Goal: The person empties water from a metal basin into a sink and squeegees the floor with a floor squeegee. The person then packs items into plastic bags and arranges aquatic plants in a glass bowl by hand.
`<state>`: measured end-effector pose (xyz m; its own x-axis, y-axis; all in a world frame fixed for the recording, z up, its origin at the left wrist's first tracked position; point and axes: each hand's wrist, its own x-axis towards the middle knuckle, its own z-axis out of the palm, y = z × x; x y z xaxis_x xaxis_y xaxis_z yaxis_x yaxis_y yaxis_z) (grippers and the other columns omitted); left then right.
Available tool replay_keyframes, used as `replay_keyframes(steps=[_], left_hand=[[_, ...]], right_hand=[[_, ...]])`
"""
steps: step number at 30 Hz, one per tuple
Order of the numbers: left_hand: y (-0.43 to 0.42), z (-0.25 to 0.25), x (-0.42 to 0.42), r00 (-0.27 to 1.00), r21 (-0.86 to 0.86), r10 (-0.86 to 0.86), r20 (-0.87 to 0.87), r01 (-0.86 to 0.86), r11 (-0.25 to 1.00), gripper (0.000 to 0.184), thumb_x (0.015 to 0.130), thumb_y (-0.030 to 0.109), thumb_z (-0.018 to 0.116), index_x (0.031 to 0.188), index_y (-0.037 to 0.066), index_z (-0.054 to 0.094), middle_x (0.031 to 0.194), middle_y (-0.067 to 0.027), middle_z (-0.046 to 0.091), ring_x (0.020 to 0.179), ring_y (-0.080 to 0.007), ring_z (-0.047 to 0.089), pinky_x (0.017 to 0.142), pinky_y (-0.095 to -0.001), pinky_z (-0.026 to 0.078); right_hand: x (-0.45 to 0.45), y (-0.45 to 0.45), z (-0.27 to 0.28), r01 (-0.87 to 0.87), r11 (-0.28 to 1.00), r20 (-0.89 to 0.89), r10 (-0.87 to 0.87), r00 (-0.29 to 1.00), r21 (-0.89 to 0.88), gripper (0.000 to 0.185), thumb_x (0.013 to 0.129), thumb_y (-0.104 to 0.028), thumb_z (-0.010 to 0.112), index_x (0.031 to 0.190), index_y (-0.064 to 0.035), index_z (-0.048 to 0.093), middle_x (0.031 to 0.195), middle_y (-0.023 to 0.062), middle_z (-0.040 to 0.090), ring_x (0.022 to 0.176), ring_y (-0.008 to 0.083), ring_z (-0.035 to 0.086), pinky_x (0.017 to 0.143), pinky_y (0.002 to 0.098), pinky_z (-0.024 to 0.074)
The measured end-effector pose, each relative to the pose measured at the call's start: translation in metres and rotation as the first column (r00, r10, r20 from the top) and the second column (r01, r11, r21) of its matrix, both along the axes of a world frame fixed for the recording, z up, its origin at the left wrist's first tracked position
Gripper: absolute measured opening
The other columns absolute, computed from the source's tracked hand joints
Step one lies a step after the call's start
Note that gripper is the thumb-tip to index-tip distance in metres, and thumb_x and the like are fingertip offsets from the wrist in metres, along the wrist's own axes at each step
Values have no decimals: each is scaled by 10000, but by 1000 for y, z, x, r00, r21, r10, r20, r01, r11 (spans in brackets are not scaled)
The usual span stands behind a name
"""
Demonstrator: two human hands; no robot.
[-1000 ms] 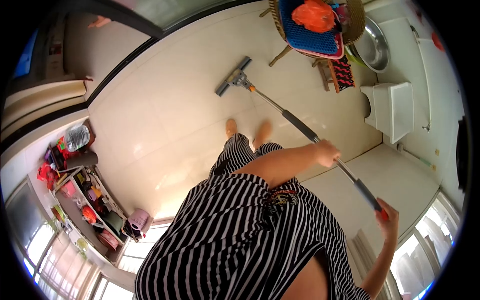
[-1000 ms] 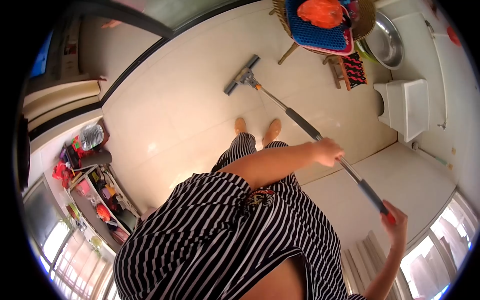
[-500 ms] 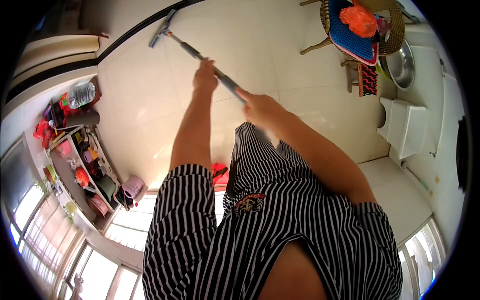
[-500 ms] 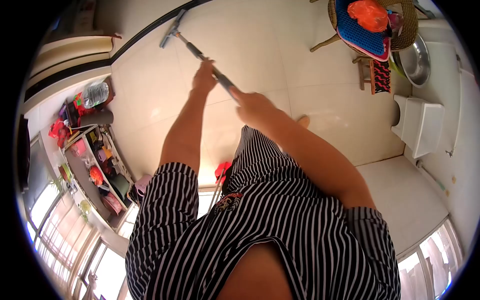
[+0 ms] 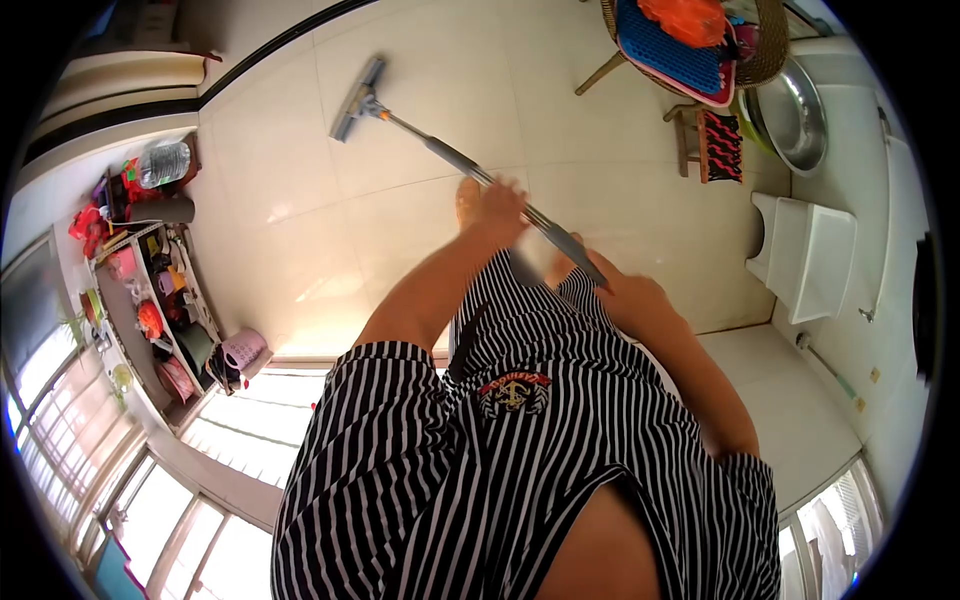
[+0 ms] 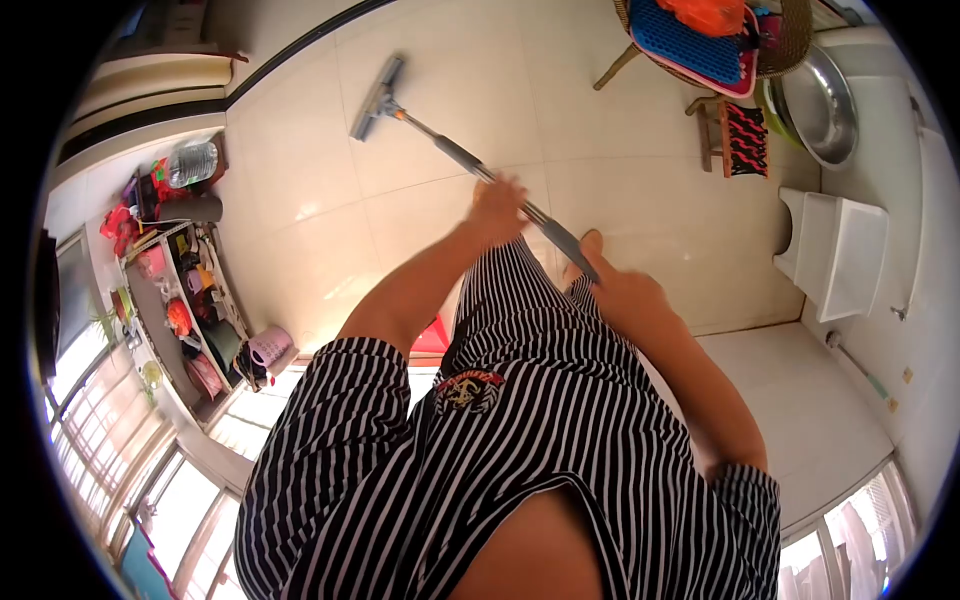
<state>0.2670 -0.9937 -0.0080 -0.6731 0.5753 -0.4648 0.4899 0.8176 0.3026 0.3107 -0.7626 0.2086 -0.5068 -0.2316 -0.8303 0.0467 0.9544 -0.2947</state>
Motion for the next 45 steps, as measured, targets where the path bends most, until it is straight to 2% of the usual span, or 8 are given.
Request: replay_keyframes(steps=[7, 12, 21, 26, 29, 32, 38, 45], left_hand=[[233, 125, 65, 688, 522, -620, 376, 396, 756, 570, 801, 232, 639, 1327, 126, 445, 1166, -156, 595, 1169, -302, 517, 940, -437, 438], [322, 176, 96, 562, 801, -776, 287, 304, 516, 552, 824, 234, 628, 1336, 161, 435, 1178, -121, 591, 1113, -305, 564, 911, -444, 449], [215, 97, 52, 748, 541, -475, 463, 186, 820, 199, 859, 127, 525, 1051, 162, 566, 1049, -70, 616, 995, -271, 573, 837, -427, 441], [7, 50, 6, 961, 507, 123, 247, -236, 829, 123, 780, 35, 586, 820, 140, 638, 904, -16, 650, 963, -230, 592, 841, -420, 448], [-95, 23, 4, 850, 27, 526, 34, -527, 850, 458, 848, 80, 531, 1286, 202, 472, 1514, -12, 303, 1451, -251, 171, 1128, -548, 241], [-204, 18, -13, 636, -143, 770, -48, -767, 625, 472, 919, 155, 492, 1382, 209, 411, 1537, -4, 273, 1430, -238, 242, 1119, -534, 266], [-289, 34, 4, 545, -262, 830, -116, -823, 504, 585, 905, 158, 535, 1448, 216, 325, 1559, 0, 234, 1423, -245, 264, 1136, -487, 260], [-93, 24, 58, 811, -145, 584, 12, -577, 804, 724, 838, 262, 607, 1465, 125, 272, 1574, -155, 144, 1467, -291, 107, 1175, -467, 103]], right_hand=[[101, 184, 192, 145, 967, 4, -149, 989, 210, 552, 837, -124, 643, 1356, -226, 484, 753, 140, 640, 695, 336, 627, 664, 439, 488], [153, 238, 280, 195, 935, -239, -125, 963, 295, 526, 770, -67, 697, 1270, -185, 586, 675, 118, 591, 594, 281, 601, 586, 396, 487], [112, 175, 168, 10, 999, -361, 4, 932, 37, 557, 795, -97, 690, 1317, -215, 534, 751, 126, 619, 623, 309, 611, 577, 400, 496], [21, 7, 66, 77, 995, -75, -72, 995, 66, 533, 919, -265, 570, 1422, -260, 396, 766, 155, 639, 706, 326, 641, 644, 411, 487], [-22, -120, -2, 0, 988, -80, -12, 997, -152, 594, 913, -251, 573, 1459, -216, 341, 759, 167, 638, 679, 344, 636, 654, 410, 492], [-43, -255, -62, -92, 969, -64, 80, 995, -228, 669, 882, -202, 566, 1486, -187, 277, 867, 159, 671, 795, 330, 658, 747, 411, 523], [-47, -367, -98, -136, 966, -60, 126, 990, -220, 673, 874, -134, 496, 1497, -173, 245, 852, 163, 638, 663, 277, 628, 693, 403, 533], [-19, -131, -58, -281, 959, -186, 268, 945, -47, 624, 873, -247, 561, 1454, -289, 338, 848, 163, 680, 769, 354, 659, 732, 449, 521]])
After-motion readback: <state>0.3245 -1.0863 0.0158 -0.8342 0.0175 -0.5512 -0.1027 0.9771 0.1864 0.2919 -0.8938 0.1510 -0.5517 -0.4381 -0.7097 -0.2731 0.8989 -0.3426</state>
